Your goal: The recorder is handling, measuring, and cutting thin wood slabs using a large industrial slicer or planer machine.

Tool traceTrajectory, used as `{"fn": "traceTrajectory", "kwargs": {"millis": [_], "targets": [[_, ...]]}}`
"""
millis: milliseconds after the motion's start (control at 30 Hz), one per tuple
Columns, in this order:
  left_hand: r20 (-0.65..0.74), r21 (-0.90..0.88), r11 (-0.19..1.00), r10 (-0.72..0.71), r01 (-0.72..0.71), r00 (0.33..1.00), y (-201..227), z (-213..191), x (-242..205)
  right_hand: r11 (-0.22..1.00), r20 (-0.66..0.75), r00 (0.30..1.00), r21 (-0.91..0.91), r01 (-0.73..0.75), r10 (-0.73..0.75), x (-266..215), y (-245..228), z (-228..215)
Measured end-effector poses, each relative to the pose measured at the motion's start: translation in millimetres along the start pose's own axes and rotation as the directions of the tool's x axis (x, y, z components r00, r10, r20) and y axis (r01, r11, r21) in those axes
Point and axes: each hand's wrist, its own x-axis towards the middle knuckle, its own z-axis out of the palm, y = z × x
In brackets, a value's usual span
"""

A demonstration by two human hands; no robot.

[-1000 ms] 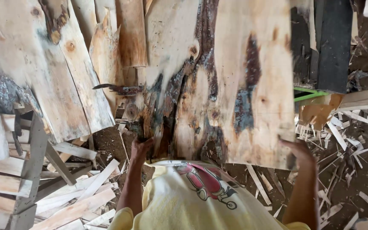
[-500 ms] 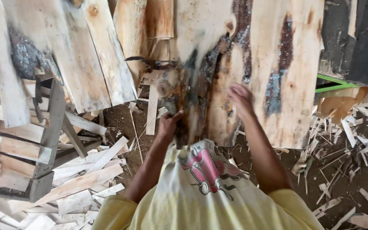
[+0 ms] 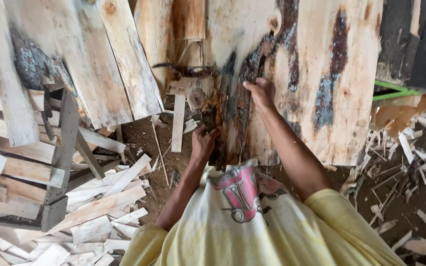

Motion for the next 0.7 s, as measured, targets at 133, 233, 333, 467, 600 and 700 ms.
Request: {"fn": "traceTrajectory", "kwargs": {"millis": [133, 233, 333, 467, 600, 700], "targets": [[0.051, -0.159, 0.981, -0.107, 0.114, 0.993, 49, -8, -13, 0.990, -0.072, 0.988, 0.020, 0.136, -0.134, -32, -51, -18], [0.102, -0.245, 0.951, -0.167, 0.187, 0.981, 42, -11, -10, 0.966, -0.048, 0.999, 0.260, 0.001, 0.011, -17, -59, -20], [0.142, -0.326, 0.913, -0.211, 0.247, 0.967, 49, -11, -13, 0.836, 0.174, 0.956, 0.464, -0.291, 0.236, 6, -63, -18], [0.179, -0.306, 0.911, -0.231, 0.278, 0.956, 33, -18, -13, 0.819, 0.342, 0.906, 0.424, -0.386, 0.250, 16, -91, -20], [0.293, -0.201, 0.955, -0.154, 0.218, 0.944, -25, -21, -11, 0.893, 0.321, 0.900, 0.244, -0.378, 0.294, 15, -126, -25], [0.325, -0.188, 0.970, -0.084, 0.151, 0.942, -54, -20, -5, 0.946, 0.268, 0.944, 0.206, -0.251, 0.192, 12, -168, -59]]}}
